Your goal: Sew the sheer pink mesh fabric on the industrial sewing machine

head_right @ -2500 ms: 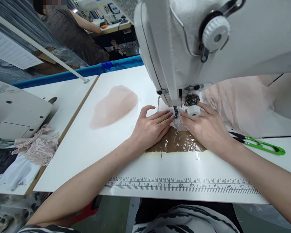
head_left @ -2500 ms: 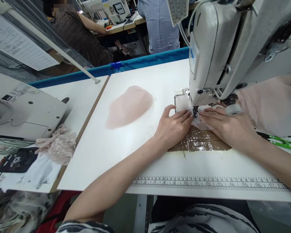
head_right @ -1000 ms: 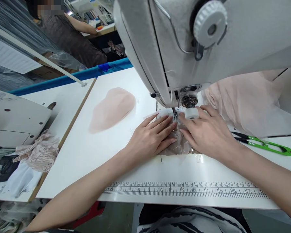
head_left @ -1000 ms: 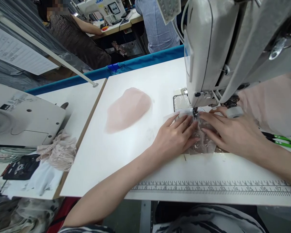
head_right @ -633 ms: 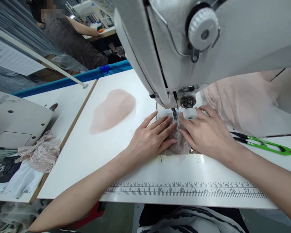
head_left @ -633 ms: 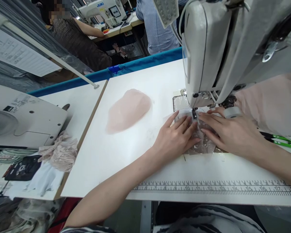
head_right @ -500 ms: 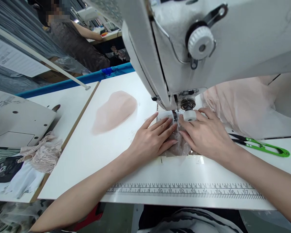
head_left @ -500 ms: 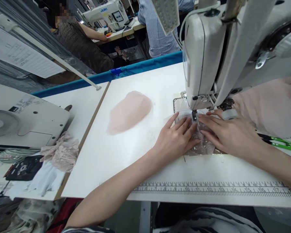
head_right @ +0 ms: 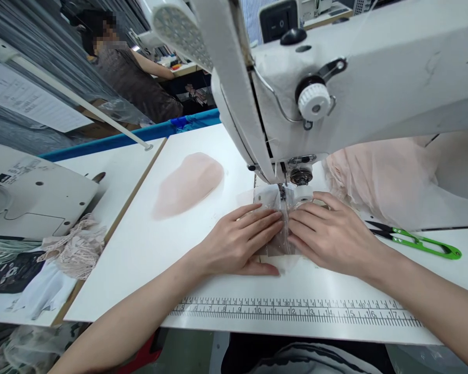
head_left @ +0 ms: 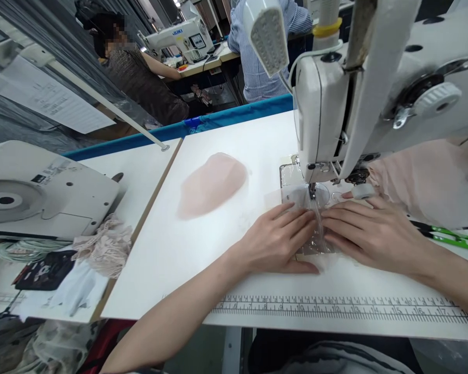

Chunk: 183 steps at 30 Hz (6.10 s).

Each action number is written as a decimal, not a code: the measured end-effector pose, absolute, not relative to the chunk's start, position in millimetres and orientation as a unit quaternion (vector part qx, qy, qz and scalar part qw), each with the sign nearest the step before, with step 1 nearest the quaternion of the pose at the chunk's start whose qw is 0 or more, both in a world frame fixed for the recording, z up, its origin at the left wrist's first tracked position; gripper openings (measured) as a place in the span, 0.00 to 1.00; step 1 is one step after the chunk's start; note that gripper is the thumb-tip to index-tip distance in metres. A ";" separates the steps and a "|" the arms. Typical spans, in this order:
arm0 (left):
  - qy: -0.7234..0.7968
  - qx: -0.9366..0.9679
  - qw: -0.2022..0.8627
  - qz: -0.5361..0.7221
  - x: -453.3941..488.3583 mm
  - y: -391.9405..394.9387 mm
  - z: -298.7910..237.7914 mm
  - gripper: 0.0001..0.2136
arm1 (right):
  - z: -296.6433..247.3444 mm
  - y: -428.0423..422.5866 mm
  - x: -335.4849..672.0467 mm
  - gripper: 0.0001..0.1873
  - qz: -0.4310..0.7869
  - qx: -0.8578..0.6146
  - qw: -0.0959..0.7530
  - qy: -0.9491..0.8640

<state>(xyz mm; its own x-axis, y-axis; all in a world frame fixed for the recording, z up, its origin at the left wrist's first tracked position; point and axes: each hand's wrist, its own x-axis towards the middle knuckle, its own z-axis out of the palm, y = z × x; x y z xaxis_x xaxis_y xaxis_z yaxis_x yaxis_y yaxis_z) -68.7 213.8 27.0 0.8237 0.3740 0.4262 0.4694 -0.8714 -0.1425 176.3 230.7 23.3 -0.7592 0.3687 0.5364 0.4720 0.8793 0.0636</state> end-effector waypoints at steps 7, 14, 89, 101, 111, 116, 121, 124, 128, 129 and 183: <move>-0.285 -0.916 0.127 -0.253 -59.8 210.5 21.8 0.08 | 20.9 229.8 181.3 0.34 -0.059 -0.218 0.222 -0.949; -0.318 -0.904 0.120 -0.258 -56.4 208.1 20.8 0.14 | 21.9 224.6 178.6 0.29 -0.049 -0.214 0.233 -0.947; -0.345 -0.912 0.156 -0.158 -58.5 212.3 19.6 0.15 | 14.9 238.4 172.6 0.15 -0.139 -0.219 0.266 -0.929; -0.375 -0.900 0.156 -0.158 -55.6 204.5 21.0 0.16 | 17.3 234.2 166.9 0.11 -0.175 -0.258 0.261 -0.914; -0.397 -0.894 0.144 -0.151 -58.7 221.9 14.7 0.21 | 15.2 244.2 165.9 0.13 -0.187 -0.280 0.237 -0.911; -0.419 -0.889 0.121 -0.141 -59.3 231.8 12.7 0.24 | 13.5 247.6 169.1 0.15 -0.177 -0.285 0.230 -0.914; -0.447 -0.879 0.115 -0.120 -58.7 234.0 12.2 0.27 | 17.4 244.8 172.9 0.16 -0.179 -0.295 0.214 -0.914; -0.466 -0.871 0.113 -0.103 -57.6 231.7 14.4 0.27 | 20.5 242.2 175.3 0.16 -0.184 -0.289 0.220 -0.913; -0.509 -0.845 0.133 -0.093 -53.7 222.3 21.1 0.24 | 22.5 238.7 176.3 0.12 -0.186 -0.277 0.243 -0.911; -0.520 -0.837 0.142 -0.092 -52.0 218.0 23.2 0.23 | 22.4 237.5 175.5 0.13 -0.176 -0.274 0.250 -0.912; -0.447 -0.579 -0.638 -0.238 -55.0 206.5 56.4 0.03 | 42.2 227.0 172.0 0.17 0.426 -0.400 0.256 -0.770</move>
<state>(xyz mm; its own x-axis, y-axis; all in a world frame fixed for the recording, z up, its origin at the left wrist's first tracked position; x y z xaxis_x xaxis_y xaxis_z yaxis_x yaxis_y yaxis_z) -55.0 206.5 56.4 0.4863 0.8226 -0.2947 0.2135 0.2152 0.9529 172.0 227.0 42.2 -0.5496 0.8337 0.0528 0.3980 0.3169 -0.8609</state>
